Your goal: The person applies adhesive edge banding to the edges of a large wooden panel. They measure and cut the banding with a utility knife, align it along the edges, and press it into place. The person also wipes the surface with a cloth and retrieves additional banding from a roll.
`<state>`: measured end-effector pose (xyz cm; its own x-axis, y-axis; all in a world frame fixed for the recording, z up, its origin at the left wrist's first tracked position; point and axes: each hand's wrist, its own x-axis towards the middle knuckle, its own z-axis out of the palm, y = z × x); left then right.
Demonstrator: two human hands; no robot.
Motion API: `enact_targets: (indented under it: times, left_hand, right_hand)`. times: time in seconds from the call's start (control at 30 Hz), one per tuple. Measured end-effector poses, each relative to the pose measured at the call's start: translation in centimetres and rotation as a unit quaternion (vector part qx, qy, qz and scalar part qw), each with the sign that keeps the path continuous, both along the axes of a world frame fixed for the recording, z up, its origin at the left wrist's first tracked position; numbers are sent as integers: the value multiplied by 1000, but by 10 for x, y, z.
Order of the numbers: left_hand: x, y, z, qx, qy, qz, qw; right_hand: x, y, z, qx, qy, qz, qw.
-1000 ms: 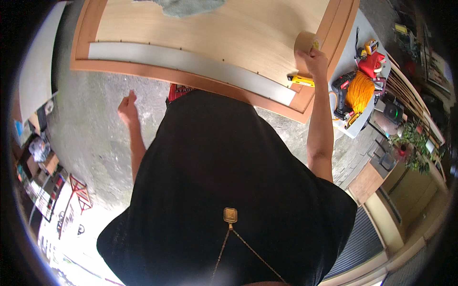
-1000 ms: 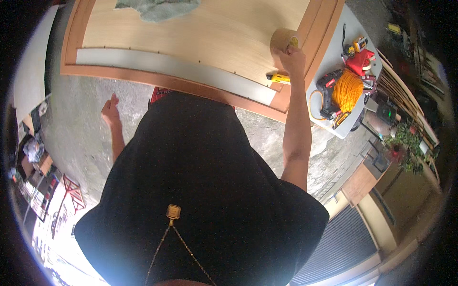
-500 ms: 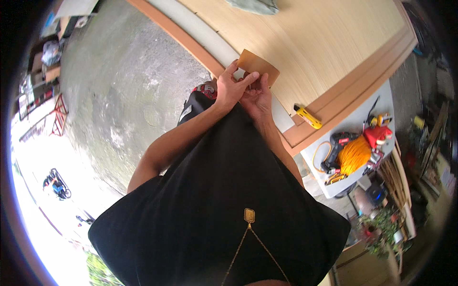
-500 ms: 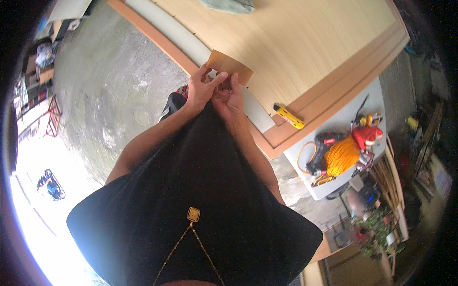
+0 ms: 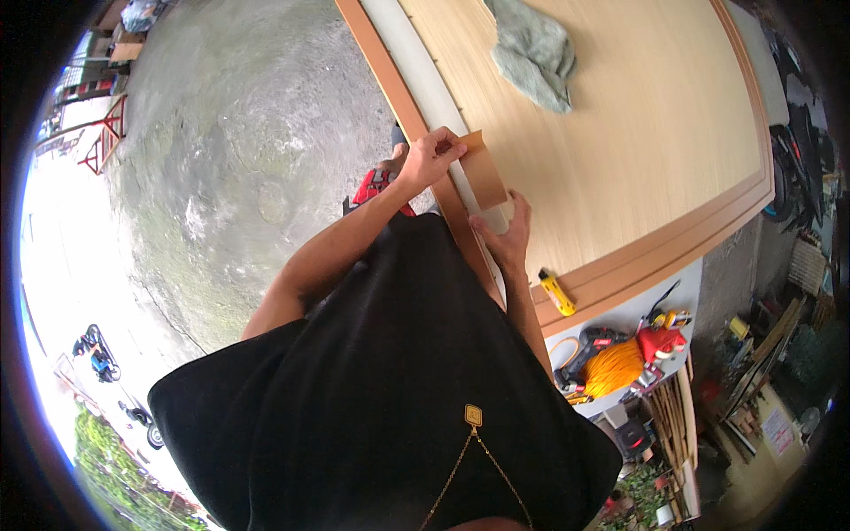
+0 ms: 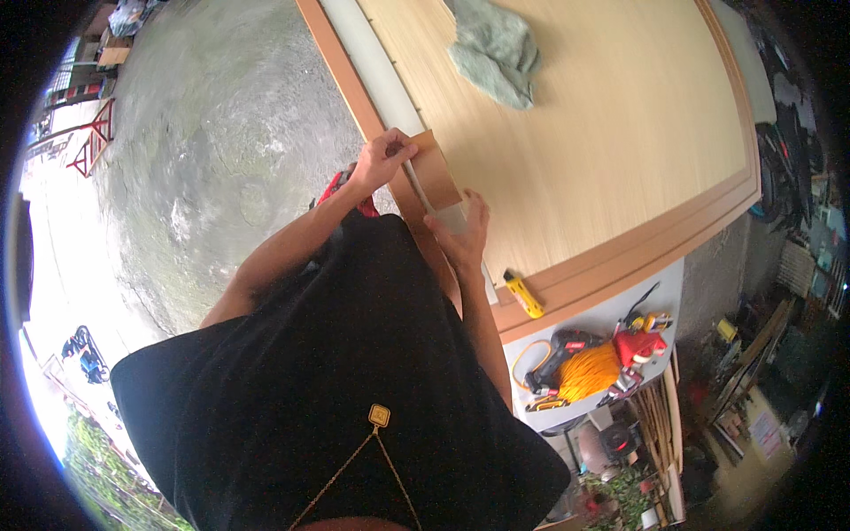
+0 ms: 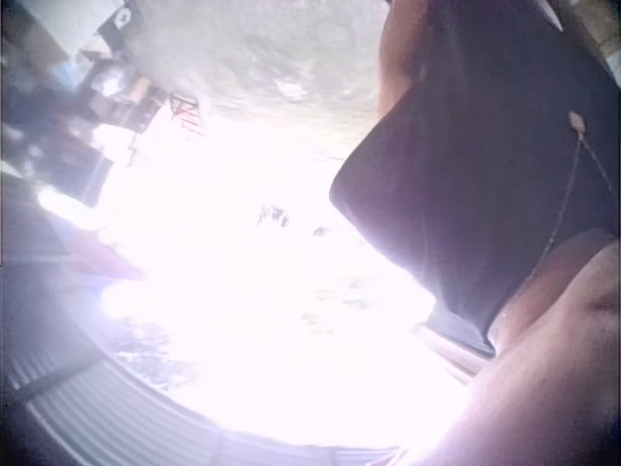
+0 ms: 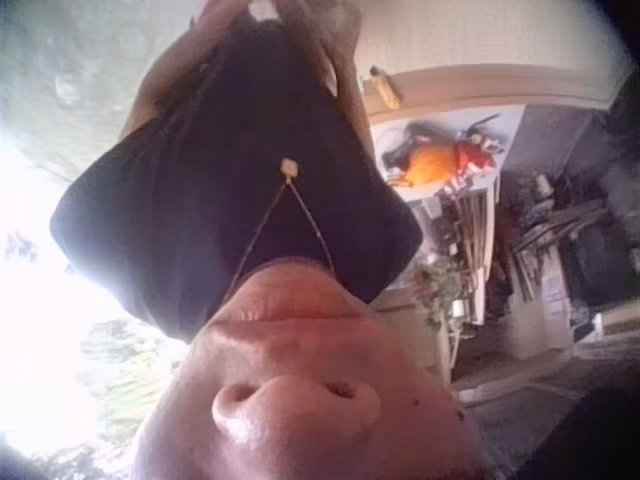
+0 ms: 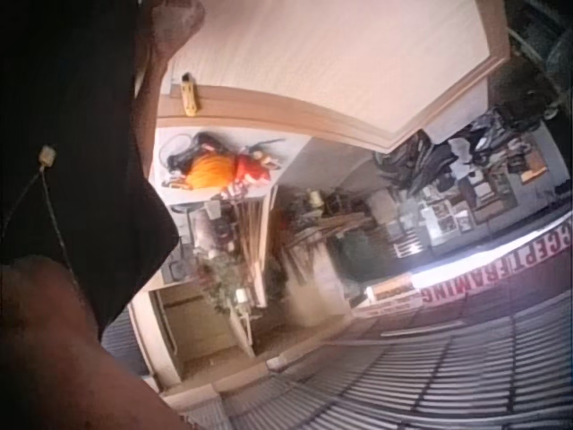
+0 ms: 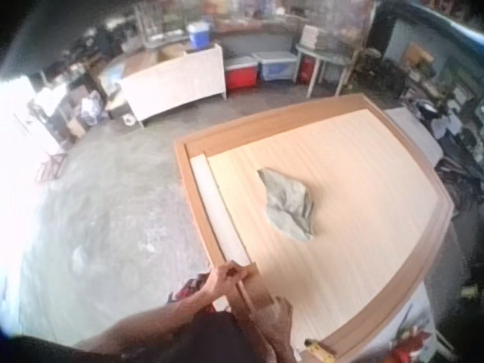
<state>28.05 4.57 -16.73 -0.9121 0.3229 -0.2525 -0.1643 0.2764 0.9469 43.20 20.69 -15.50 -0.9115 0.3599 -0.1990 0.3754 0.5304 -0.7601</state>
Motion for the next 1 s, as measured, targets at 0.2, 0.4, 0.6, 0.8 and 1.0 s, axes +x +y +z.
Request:
enact_targets:
  times: [0.2, 0.4, 0.6, 0.8, 1.0]
  left_hand:
    - [-71, -18, -14, -130, 8, -20, 991]
    - [-181, -65, -26, -140, 229, -8, 963]
    - [-308, -125, -20, -167, 250, 97, 949]
    - [-424, -156, -53, -331, 315, 188, 869]
    - [-445, -156, -71, -360, 325, 216, 847]
  right_hand:
    - [-92, 8, 6, -179, -67, 127, 973]
    - [-202, -36, 23, -117, -10, 171, 978]
    - [-338, -95, 38, -173, -47, 116, 977]
    - [-477, -147, 33, -153, -41, 101, 982]
    - [-514, -158, 28, -250, -78, 80, 962]
